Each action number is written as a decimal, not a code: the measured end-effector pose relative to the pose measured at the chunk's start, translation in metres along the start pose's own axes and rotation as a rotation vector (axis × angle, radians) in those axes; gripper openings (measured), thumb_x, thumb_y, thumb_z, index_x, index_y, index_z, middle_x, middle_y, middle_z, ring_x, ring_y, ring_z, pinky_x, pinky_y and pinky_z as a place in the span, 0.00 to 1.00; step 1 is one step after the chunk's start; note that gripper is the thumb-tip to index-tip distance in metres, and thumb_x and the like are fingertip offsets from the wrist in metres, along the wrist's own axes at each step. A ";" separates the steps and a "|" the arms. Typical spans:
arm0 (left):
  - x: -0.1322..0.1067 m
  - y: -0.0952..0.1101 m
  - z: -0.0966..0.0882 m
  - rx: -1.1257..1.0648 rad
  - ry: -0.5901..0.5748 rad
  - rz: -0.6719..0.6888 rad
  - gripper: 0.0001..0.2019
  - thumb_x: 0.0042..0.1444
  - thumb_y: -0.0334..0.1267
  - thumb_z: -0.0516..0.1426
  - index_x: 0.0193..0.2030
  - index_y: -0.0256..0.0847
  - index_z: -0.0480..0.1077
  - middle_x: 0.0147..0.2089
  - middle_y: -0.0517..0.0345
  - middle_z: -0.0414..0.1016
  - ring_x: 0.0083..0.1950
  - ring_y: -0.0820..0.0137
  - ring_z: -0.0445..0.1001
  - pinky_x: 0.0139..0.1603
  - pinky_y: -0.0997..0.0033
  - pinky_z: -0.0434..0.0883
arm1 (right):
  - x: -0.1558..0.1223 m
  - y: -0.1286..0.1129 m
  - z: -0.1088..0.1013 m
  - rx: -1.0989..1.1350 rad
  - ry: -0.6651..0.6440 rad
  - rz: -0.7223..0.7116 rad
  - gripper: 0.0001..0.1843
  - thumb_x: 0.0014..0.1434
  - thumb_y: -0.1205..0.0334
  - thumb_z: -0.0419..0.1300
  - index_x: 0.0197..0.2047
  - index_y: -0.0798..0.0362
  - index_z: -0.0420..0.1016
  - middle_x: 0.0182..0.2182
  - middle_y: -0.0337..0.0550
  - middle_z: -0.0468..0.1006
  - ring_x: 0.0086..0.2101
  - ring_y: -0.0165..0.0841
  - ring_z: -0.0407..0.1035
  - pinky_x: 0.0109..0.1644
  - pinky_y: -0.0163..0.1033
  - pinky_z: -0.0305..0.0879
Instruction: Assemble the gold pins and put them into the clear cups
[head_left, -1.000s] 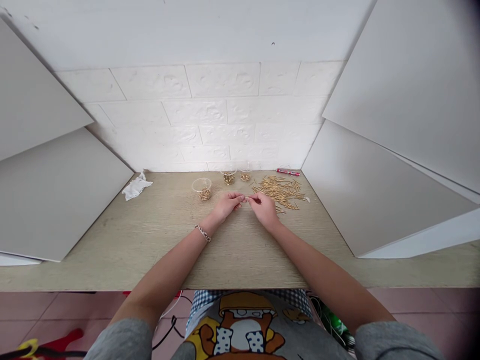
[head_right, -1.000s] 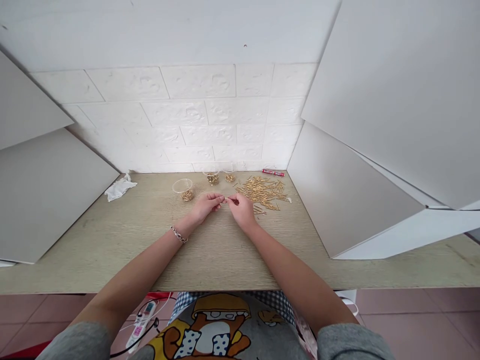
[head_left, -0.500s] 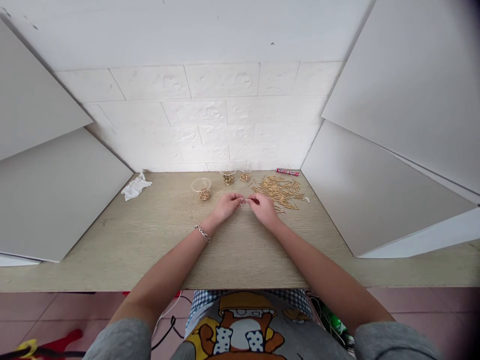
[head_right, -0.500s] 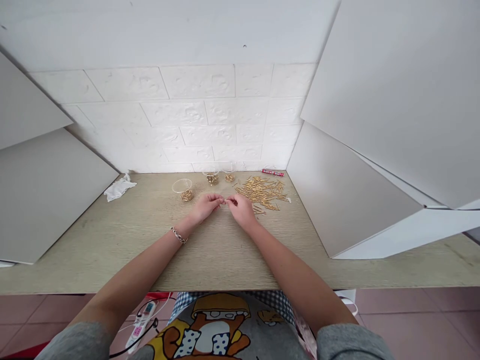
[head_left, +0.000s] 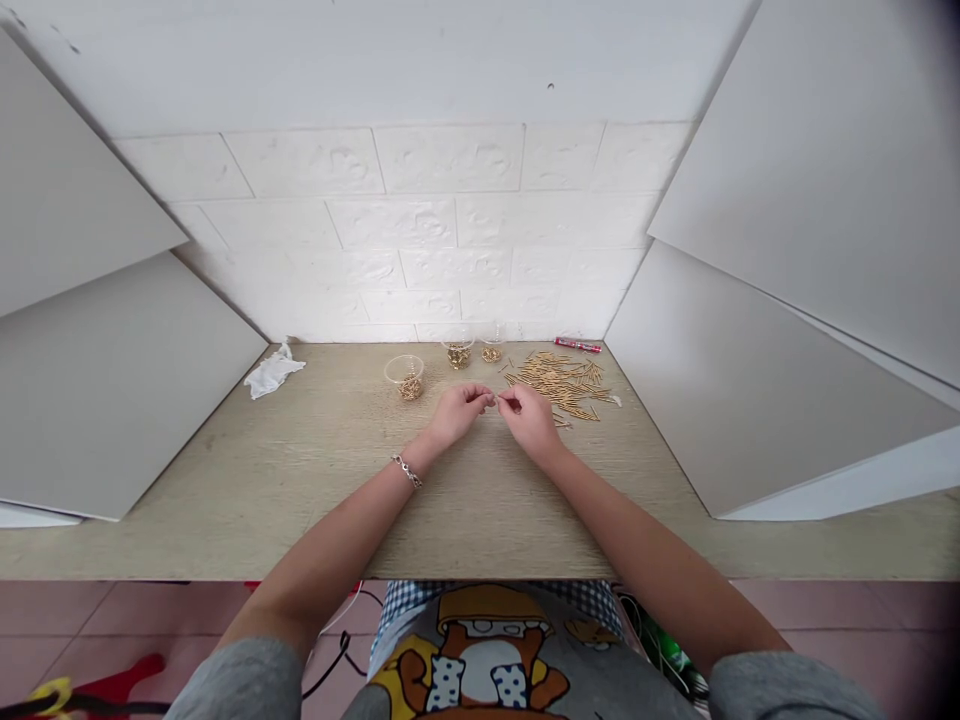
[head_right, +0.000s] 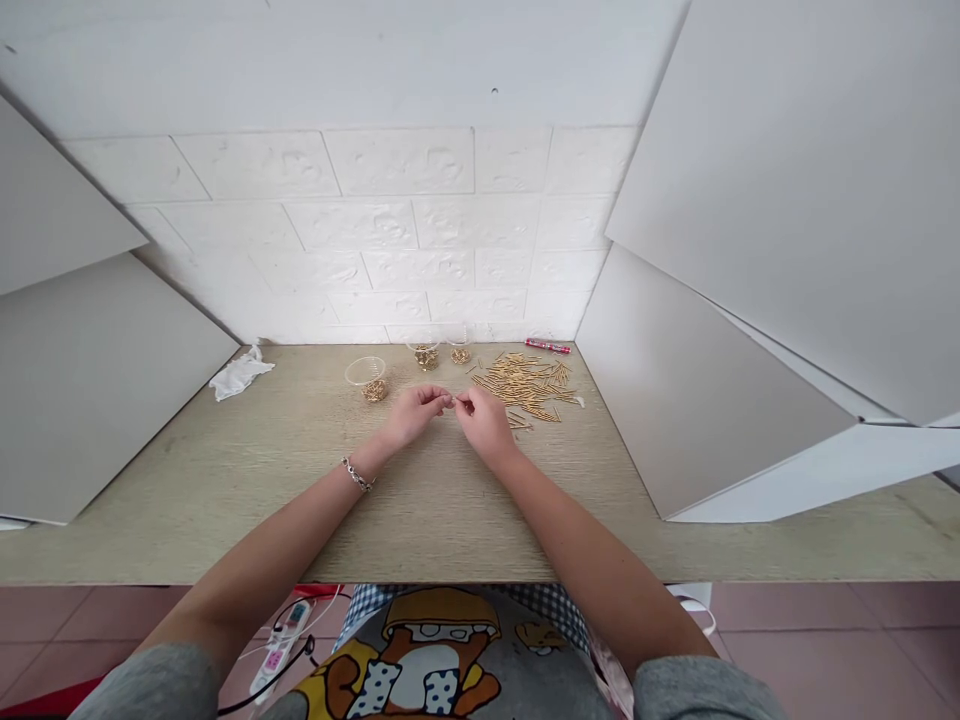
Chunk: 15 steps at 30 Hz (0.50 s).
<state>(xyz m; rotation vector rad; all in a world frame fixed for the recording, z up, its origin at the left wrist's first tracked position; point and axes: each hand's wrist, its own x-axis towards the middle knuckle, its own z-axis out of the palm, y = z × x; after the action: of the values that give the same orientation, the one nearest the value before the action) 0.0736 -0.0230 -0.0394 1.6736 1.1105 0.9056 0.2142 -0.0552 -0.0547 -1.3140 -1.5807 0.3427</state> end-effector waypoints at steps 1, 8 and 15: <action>0.000 0.000 0.000 0.010 0.001 0.006 0.08 0.49 0.39 0.55 0.27 0.38 0.72 0.27 0.61 0.72 0.28 0.75 0.67 0.33 0.74 0.64 | 0.000 0.001 -0.001 0.003 -0.011 -0.007 0.07 0.52 0.63 0.55 0.25 0.53 0.70 0.23 0.41 0.72 0.26 0.31 0.65 0.31 0.36 0.60; 0.002 -0.005 -0.004 -0.039 -0.060 0.041 0.09 0.49 0.41 0.55 0.27 0.38 0.71 0.27 0.60 0.71 0.29 0.75 0.66 0.33 0.74 0.63 | 0.006 0.004 -0.007 0.063 -0.130 0.003 0.06 0.53 0.64 0.55 0.28 0.52 0.72 0.26 0.40 0.74 0.29 0.31 0.66 0.35 0.37 0.61; 0.004 -0.008 -0.002 -0.213 -0.095 -0.006 0.13 0.46 0.47 0.58 0.27 0.37 0.71 0.27 0.60 0.71 0.26 0.77 0.63 0.30 0.75 0.61 | 0.006 0.001 -0.007 0.243 -0.146 0.127 0.06 0.52 0.62 0.55 0.29 0.53 0.72 0.26 0.41 0.76 0.27 0.31 0.67 0.34 0.37 0.63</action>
<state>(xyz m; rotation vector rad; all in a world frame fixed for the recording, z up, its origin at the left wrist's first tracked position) 0.0705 -0.0169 -0.0459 1.5207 0.9214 0.8981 0.2209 -0.0520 -0.0496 -1.2246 -1.5234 0.7016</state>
